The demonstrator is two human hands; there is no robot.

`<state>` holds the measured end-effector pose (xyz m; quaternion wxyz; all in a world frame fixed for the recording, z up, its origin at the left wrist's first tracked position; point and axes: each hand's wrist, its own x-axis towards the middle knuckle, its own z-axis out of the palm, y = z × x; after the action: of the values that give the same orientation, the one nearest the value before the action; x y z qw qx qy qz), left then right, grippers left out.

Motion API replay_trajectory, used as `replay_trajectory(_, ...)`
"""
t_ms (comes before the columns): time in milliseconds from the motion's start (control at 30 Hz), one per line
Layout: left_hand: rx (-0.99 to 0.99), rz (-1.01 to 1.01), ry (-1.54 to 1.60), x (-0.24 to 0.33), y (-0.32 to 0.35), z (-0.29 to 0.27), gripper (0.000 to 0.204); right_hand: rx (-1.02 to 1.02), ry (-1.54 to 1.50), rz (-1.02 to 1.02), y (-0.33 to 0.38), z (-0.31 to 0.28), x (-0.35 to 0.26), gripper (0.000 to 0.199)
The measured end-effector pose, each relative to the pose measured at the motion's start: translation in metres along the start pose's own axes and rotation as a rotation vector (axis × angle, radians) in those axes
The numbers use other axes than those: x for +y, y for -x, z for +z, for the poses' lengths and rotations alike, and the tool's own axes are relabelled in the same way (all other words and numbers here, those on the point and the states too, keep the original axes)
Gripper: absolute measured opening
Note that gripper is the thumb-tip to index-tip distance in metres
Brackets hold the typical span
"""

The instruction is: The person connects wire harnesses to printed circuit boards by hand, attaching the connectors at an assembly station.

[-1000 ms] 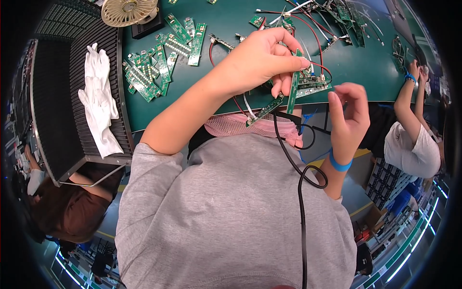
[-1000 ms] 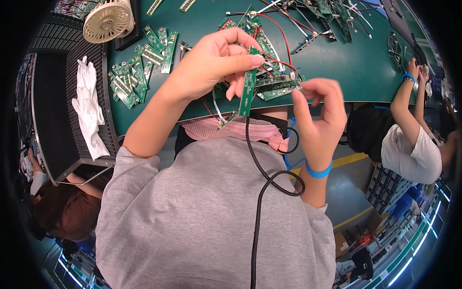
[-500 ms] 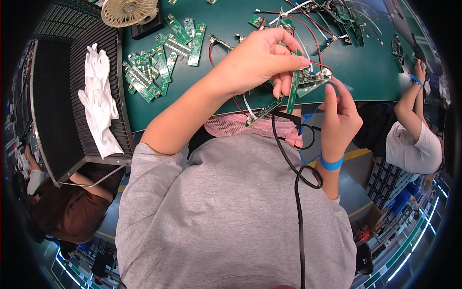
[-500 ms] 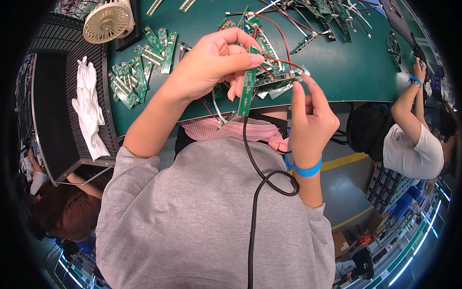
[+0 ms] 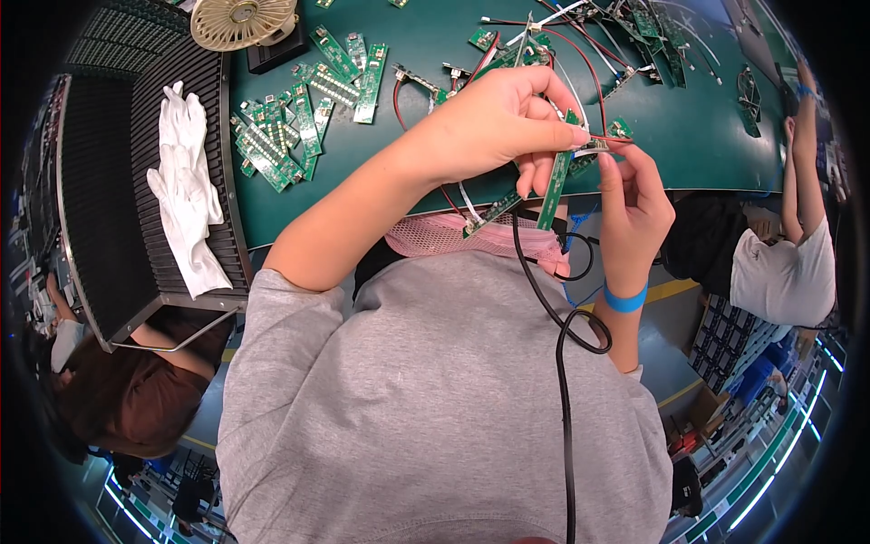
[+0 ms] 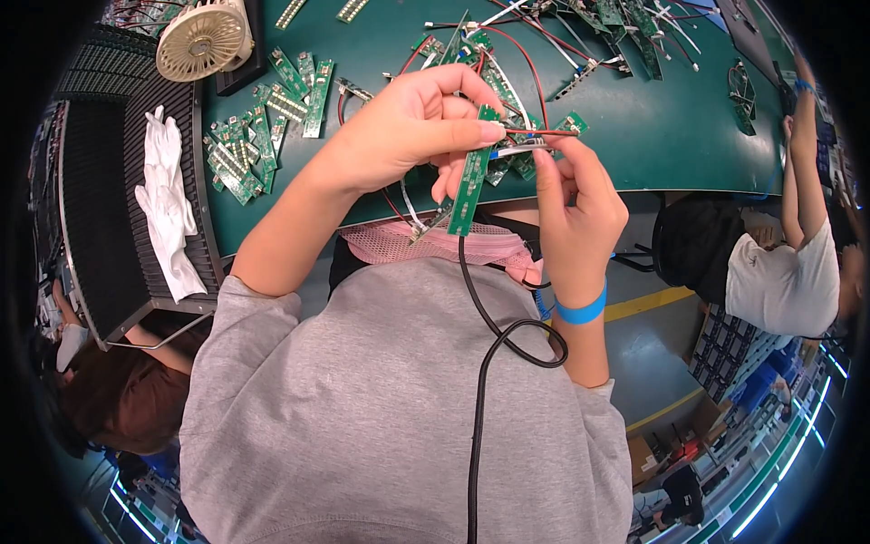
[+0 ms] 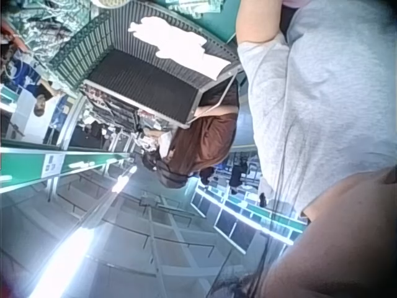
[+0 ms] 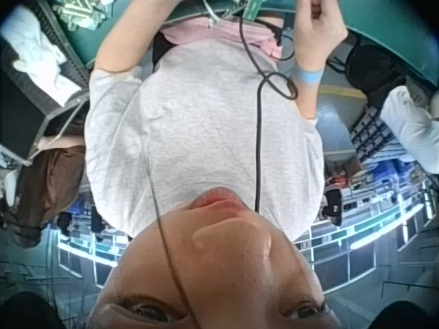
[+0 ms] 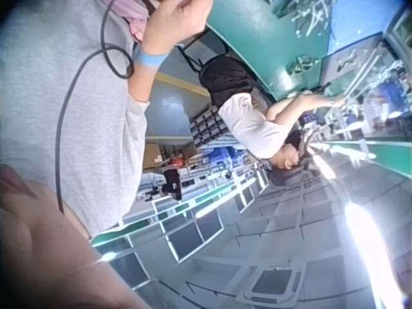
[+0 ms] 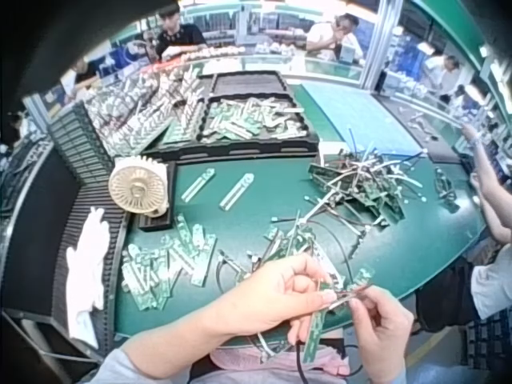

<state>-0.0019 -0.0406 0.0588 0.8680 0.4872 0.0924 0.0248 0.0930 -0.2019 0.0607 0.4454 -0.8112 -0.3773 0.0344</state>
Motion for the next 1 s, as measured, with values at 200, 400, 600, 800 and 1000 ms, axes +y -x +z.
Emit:
replay_trajectory(200,-0.042,-0.02,0.006,-0.001,0.0,0.0,0.026,-0.133,0.042,-0.051,-0.004,-0.003,-0.002,0.013)
replay_trajectory(400,-0.067,-0.024,-0.019,-0.001,0.001,0.0,0.024,-0.225,-0.039,-0.059,-0.006,-0.013,-0.001,0.007)
replay_trajectory(600,-0.078,0.062,0.008,-0.003,0.001,0.0,0.023,-0.442,-0.48,0.351,-0.011,-0.041,-0.013,0.008)
replay_trajectory(800,-0.068,0.209,0.041,-0.006,-0.002,0.001,0.022,-0.384,-0.696,0.373,-0.001,-0.038,-0.028,0.014)
replay_trajectory(1000,-0.065,0.262,0.075,-0.013,-0.004,-0.001,0.021,-0.327,-0.757,0.355,-0.005,-0.023,-0.028,0.014)
